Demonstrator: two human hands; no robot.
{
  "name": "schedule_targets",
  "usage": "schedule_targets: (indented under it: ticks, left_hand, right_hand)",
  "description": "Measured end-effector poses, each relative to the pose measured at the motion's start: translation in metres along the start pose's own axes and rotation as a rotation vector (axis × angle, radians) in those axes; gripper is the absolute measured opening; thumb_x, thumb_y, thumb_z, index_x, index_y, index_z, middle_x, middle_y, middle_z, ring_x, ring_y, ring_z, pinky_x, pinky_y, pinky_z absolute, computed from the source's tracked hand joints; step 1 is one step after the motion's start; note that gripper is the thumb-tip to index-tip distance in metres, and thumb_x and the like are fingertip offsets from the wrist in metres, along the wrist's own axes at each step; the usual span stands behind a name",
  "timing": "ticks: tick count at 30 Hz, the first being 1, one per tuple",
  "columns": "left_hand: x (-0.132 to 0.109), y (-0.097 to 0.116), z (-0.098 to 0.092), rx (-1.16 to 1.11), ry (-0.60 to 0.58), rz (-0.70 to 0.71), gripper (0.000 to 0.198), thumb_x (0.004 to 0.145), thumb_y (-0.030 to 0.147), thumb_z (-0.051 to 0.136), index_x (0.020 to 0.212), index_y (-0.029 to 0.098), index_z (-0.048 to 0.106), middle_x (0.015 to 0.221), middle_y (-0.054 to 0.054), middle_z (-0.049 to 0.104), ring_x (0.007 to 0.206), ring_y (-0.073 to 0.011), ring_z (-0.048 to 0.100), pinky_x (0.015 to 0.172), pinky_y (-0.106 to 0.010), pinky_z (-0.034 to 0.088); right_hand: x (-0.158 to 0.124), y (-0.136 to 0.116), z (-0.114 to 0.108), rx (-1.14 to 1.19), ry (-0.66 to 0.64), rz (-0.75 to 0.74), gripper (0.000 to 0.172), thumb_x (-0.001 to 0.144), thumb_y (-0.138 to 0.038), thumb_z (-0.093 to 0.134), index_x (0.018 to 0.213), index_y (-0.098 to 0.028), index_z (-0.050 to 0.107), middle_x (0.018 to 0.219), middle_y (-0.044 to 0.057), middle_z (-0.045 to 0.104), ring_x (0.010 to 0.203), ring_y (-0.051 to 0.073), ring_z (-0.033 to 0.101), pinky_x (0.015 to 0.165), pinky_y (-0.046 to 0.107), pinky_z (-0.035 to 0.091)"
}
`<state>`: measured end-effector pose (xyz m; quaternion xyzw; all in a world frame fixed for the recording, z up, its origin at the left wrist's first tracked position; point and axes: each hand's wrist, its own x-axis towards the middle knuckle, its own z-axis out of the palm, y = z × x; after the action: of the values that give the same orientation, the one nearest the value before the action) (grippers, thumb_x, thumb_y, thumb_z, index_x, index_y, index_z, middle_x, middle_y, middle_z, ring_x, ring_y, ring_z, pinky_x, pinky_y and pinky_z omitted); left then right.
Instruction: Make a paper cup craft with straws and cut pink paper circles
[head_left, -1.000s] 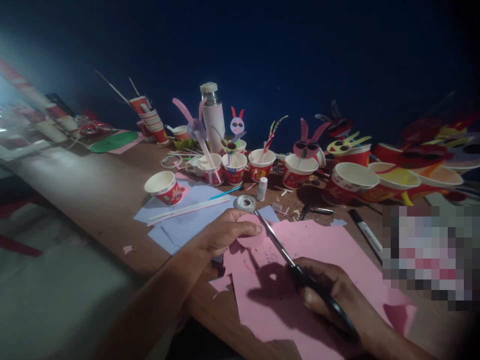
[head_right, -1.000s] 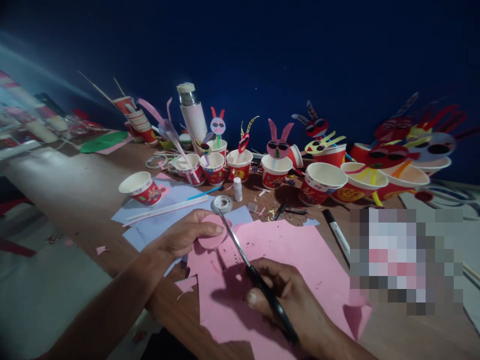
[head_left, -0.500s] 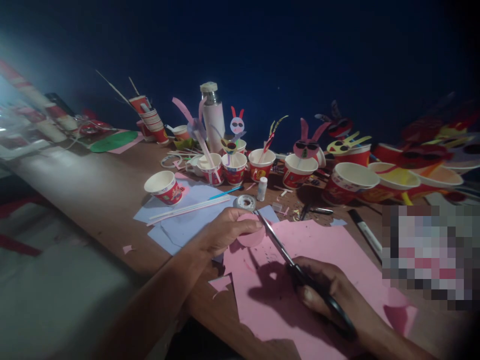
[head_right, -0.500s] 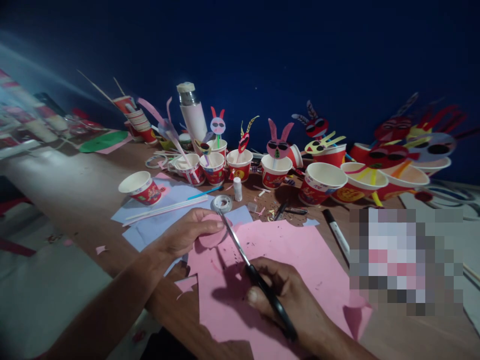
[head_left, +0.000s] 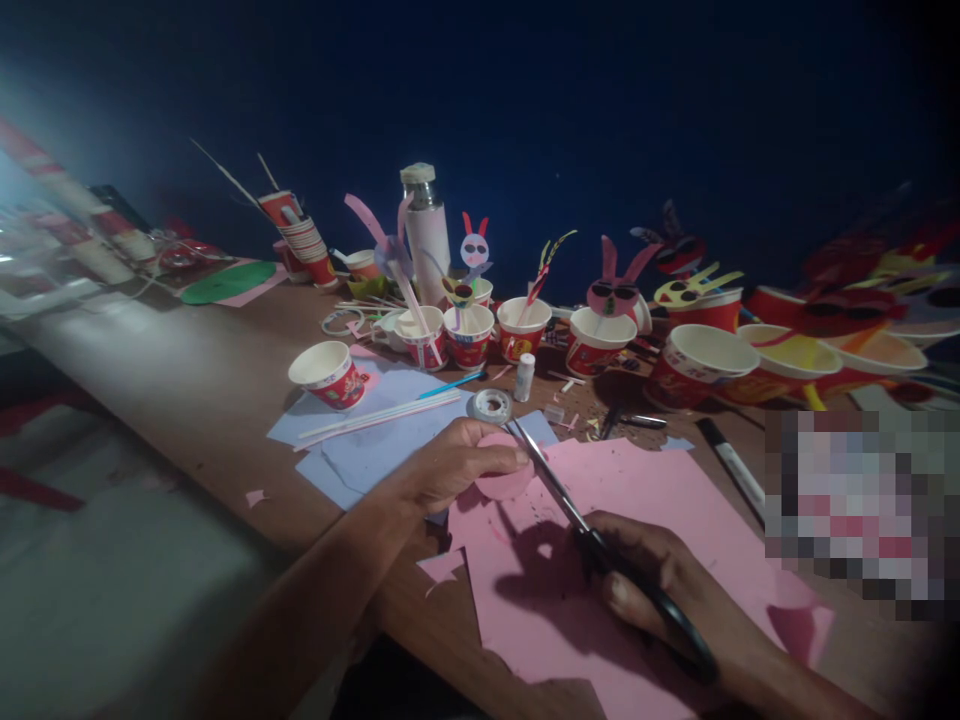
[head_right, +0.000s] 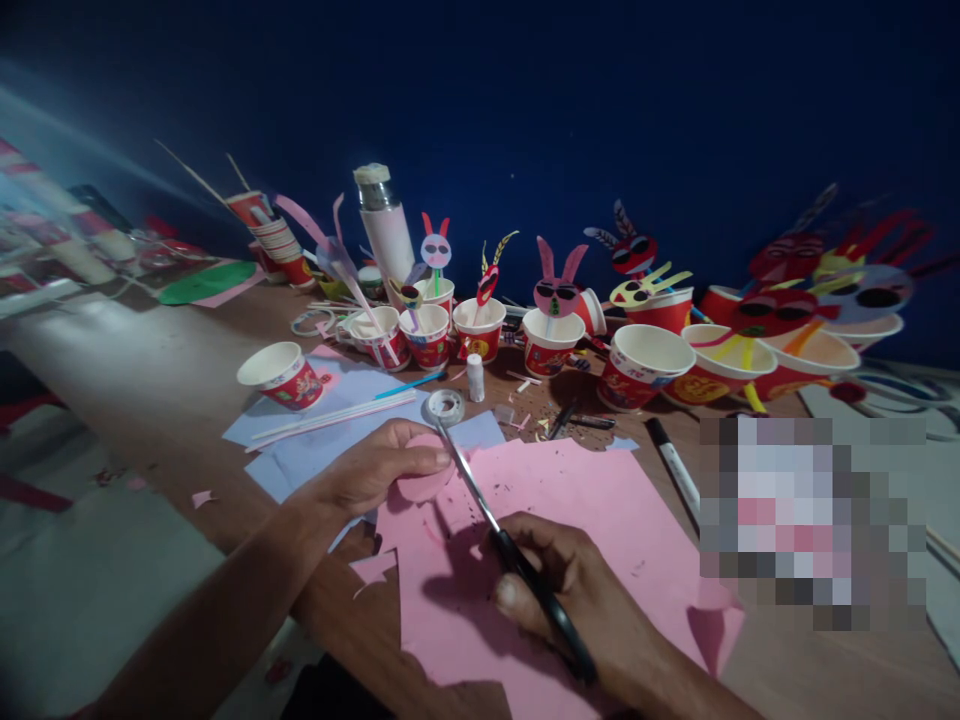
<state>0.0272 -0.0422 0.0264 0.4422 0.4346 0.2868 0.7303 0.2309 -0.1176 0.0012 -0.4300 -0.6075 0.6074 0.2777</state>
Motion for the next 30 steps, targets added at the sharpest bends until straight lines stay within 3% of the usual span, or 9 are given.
schedule_targets:
  ticks: [18,30]
  left_hand:
    - [-0.0008,0.0003,-0.0009,-0.013,-0.014,-0.002,0.012,0.062,0.021,0.068,0.065,0.01,0.065,0.056,0.0,0.061,0.045,-0.0061,0.052,0.044,-0.016,0.039]
    - [-0.0005,0.0005,-0.0029,0.062,0.001,-0.04,0.017,0.06,0.025,0.067,0.065,0.01,0.064,0.054,0.0,0.059,0.041,-0.0068,0.049,0.039,-0.017,0.035]
  right_hand:
    - [0.0005,-0.0008,-0.0003,0.011,-0.009,0.081,0.038,0.068,-0.055,0.057,0.071,-0.019,0.047,0.05,-0.005,0.038,0.041,0.008,0.033,0.036,0.02,0.028]
    - [-0.0001,0.004,0.0,-0.004,-0.005,0.026,0.037,0.069,-0.054,0.056,0.073,-0.019,0.049,0.054,-0.004,0.04,0.046,0.009,0.033,0.038,0.019,0.027]
